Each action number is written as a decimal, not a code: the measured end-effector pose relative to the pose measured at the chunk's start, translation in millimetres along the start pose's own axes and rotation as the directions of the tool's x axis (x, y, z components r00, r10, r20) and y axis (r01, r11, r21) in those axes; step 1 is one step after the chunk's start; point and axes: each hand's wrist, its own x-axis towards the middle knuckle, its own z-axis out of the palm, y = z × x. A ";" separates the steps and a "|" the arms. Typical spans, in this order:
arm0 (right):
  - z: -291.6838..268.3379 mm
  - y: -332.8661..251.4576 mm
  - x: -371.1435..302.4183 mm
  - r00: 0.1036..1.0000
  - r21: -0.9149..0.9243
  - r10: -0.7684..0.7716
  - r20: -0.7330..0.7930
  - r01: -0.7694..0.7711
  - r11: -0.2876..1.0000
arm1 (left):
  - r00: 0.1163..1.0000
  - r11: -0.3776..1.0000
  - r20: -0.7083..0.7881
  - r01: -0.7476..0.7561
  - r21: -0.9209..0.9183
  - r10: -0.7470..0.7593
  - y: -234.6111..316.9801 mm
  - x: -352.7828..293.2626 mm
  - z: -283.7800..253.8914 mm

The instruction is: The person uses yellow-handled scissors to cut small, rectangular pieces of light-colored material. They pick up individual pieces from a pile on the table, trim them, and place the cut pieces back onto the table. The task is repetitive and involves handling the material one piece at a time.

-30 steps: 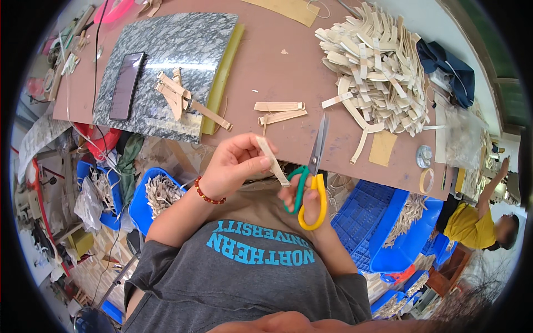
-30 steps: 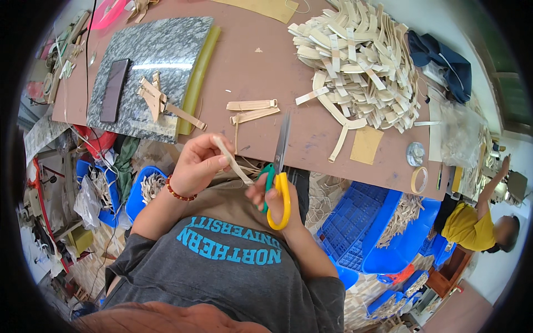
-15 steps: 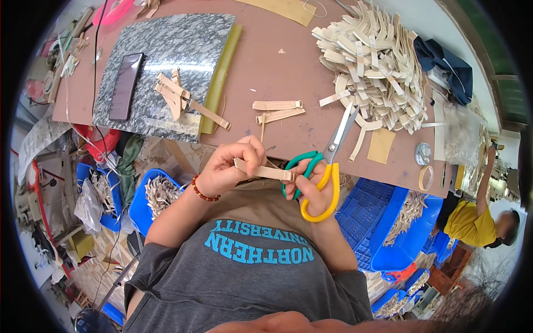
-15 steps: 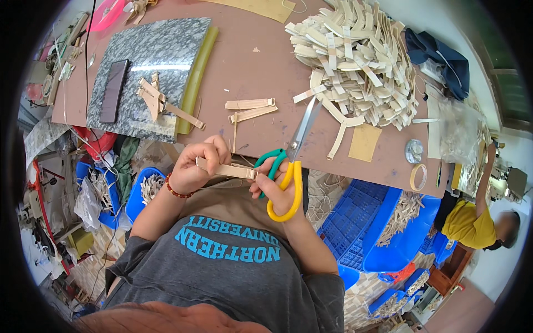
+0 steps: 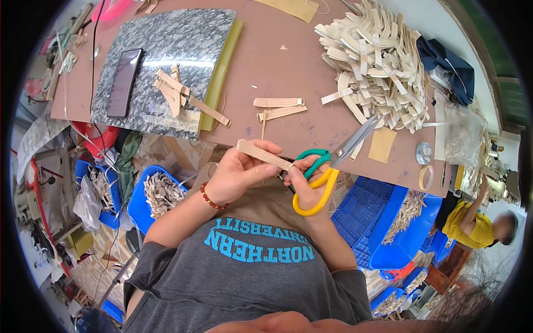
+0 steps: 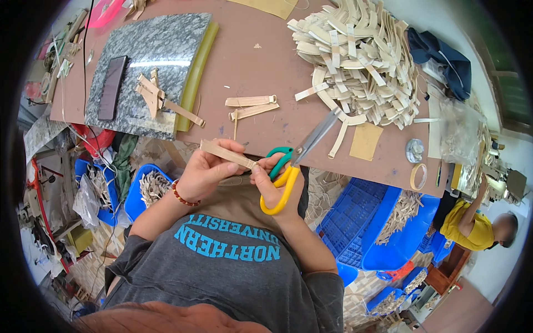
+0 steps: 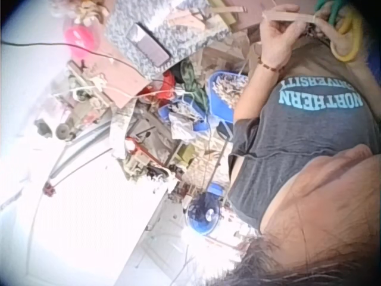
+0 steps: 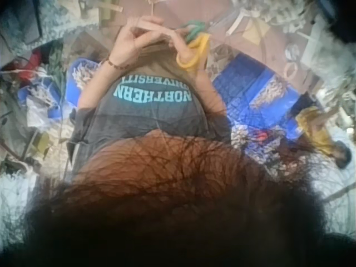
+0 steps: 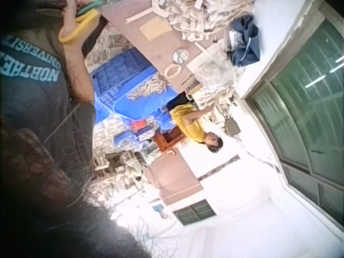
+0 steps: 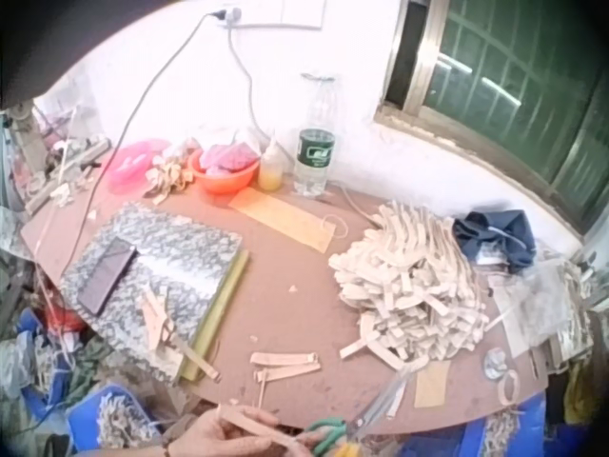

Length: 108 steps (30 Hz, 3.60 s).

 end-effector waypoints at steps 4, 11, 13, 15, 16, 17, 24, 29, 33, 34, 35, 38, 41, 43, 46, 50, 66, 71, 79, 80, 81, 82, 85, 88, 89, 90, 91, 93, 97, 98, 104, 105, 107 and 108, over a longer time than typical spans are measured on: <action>-10.6 -0.9 -5.8 0.997 -0.350 0.071 0.008 -0.063 0.935 | 0.988 1.000 -0.151 -0.019 0.010 0.020 3.3 2.4 -1.8; -31.1 -28.3 -12.5 0.944 -0.910 -0.175 0.280 0.319 0.264 | 0.953 0.967 -0.188 -0.214 0.138 0.238 11.8 1.4 -3.5; -34.3 -25.8 -13.6 0.928 -0.920 -0.215 0.303 0.344 0.190 | 0.952 0.965 -0.175 -0.230 0.130 0.250 12.9 2.5 -1.9; -34.5 -25.8 -13.9 0.921 -0.925 -0.242 0.305 0.347 0.155 | 0.953 0.965 -0.167 -0.237 0.117 0.254 13.1 2.9 -1.0; -34.4 -25.7 -13.9 0.917 -0.927 -0.255 0.307 0.349 0.138 | 0.952 0.964 -0.164 -0.241 0.111 0.257 13.5 3.0 -0.7; -34.4 -26.3 -13.7 0.915 -0.926 -0.258 0.311 0.352 0.134 | 0.954 0.965 -0.160 -0.239 0.107 0.254 14.2 2.9 -0.5; -35.0 -27.6 -12.3 0.916 -0.916 -0.246 0.316 0.362 0.175 | 0.974 0.975 -0.090 -0.197 0.101 0.206 20.0 -0.7 -6.7; -36.0 -28.4 -12.1 0.918 -0.905 -0.212 0.336 0.377 0.196 | 0.986 0.985 -0.080 -0.141 0.102 0.149 23.3 -2.2 -4.8; -36.9 -27.7 -11.2 0.908 -0.895 -0.235 0.347 0.395 0.207 | 0.993 0.992 -0.080 -0.077 0.099 0.085 27.5 -2.5 -1.8; -37.3 -27.1 -10.9 0.904 -0.891 -0.247 0.350 0.402 0.210 | 0.994 0.993 -0.083 -0.060 0.105 0.069 27.9 -2.4 -1.4; -36.8 -27.6 -10.4 0.901 -0.888 -0.253 0.354 0.408 0.211 | 0.995 0.993 -0.080 -0.059 0.101 0.067 27.9 -2.3 -1.5; -35.9 -28.4 -9.0 0.891 -0.880 -0.267 0.368 0.426 0.210 | 0.995 0.994 -0.079 -0.054 0.091 0.061 28.2 -2.2 -2.1; -38.0 -27.7 -8.8 0.885 -0.879 -0.273 0.377 0.435 0.195 | 0.995 0.995 -0.087 -0.036 0.090 0.044 29.3 -1.6 -1.7; -37.7 -27.8 -9.6 0.880 -0.879 -0.275 0.387 0.442 0.178 | 0.995 0.996 -0.100 -0.015 0.090 0.024 30.8 -2.7 -1.7; -39.0 -26.0 -9.7 0.867 -0.876 -0.297 0.400 0.457 0.154 | 0.992 0.996 -0.124 -0.029 0.087 0.039 28.7 -1.9 -1.6; -42.0 -23.9 -8.4 0.841 -0.867 -0.321 0.435 0.487 0.104 | 0.992 0.997 -0.123 -0.022 0.081 0.032 29.1 -1.6 -2.3; -38.8 -18.4 -8.2 0.848 -0.874 -0.291 0.443 0.480 0.068 | 0.996 0.992 -0.091 0.026 0.122 -0.015 34.2 -1.3 1.1; -39.8 -15.8 -8.0 0.841 -0.869 -0.313 0.441 0.487 0.084 | 0.985 0.981 -0.115 -0.109 0.163 0.128 36.6 2.2 -7.8; -39.2 -20.9 -12.3 0.952 -0.904 -0.121 0.280 0.304 0.302 | 0.934 0.961 -0.249 -0.216 0.173 0.255 28.2 3.6 -3.9; -39.5 -21.2 -13.0 0.954 -0.905 -0.118 0.276 0.300 0.302 | 0.927 0.951 -0.249 -0.235 0.201 0.282 27.0 3.6 -3.8; -39.7 -21.2 -13.7 0.955 -0.906 -0.116 0.274 0.296 0.302 | 0.918 0.940 -0.249 -0.255 0.228 0.309 24.7 3.5 -4.3; -39.9 -21.3 -14.5 0.956 -0.907 -0.114 0.271 0.293 0.303 | 0.908 0.927 -0.248 -0.274 0.256 0.337 22.9 3.4 -4.6; -36.2 -22.8 -17.4 0.966 -0.905 -0.099 0.238 0.257 0.340 | 0.869 0.866 -0.233 -0.334 0.373 0.436 20.0 3.4 -3.2; -35.6 -22.7 -19.3 0.970 -0.907 -0.090 0.224 0.241 0.345 | 0.865 0.851 -0.228 -0.332 0.407 0.447 14.1 2.9 -5.8; -34.7 -23.1 -19.2 0.973 -0.910 -0.084 0.217 0.233 0.344 | 0.871 0.861 -0.228 -0.328 0.389 0.435 14.5 2.6 -5.6; -33.6 -23.9 -19.3 0.975 -0.912 -0.079 0.210 0.224 0.344 | 0.877 0.870 -0.226 -0.324 0.371 0.423 14.9 2.3 -5.3; -33.0 -24.3 -19.2 0.976 -0.914 -0.073 0.203 0.216 0.343 | 0.883 0.880 -0.225 -0.320 0.352 0.412 15.5 2.1 -5.0; -34.4 -23.5 -18.0 0.976 -0.913 -0.028 0.216 0.212 0.348 | 0.914 0.922 -0.222 -0.277 0.271 0.340 17.5 2.0 -4.1; -33.3 -24.7 -15.2 0.973 -0.916 0.030 0.228 0.204 0.345 | 0.966 0.979 -0.179 -0.168 0.116 0.187 15.5 0.3 -8.1; -32.3 -24.9 -14.7 0.972 -0.915 0.009 0.233 0.217 0.340 | 0.969 0.981 -0.171 -0.162 0.107 0.179 16.1 -0.4 -8.0; -25.9 -24.2 -13.8 0.951 -0.904 -0.143 0.273 0.305 0.301 | 0.969 0.978 -0.173 -0.154 0.142 0.178 15.6 -2.4 -6.3; -26.1 -23.2 -13.5 0.943 -0.901 -0.167 0.289 0.327 0.285 | 0.961 0.965 -0.178 -0.178 0.190 0.213 14.2 -2.5 -5.4; -26.0 -22.5 -12.9 0.932 -0.896 -0.193 0.308 0.352 0.269 | 0.945 0.936 -0.186 -0.212 0.281 0.270 12.6 -3.5 -2.1; -25.8 -22.5 -12.8 0.930 -0.895 -0.195 0.310 0.355 0.269 | 0.937 0.920 -0.190 -0.221 0.323 0.292 12.2 -4.5 0.4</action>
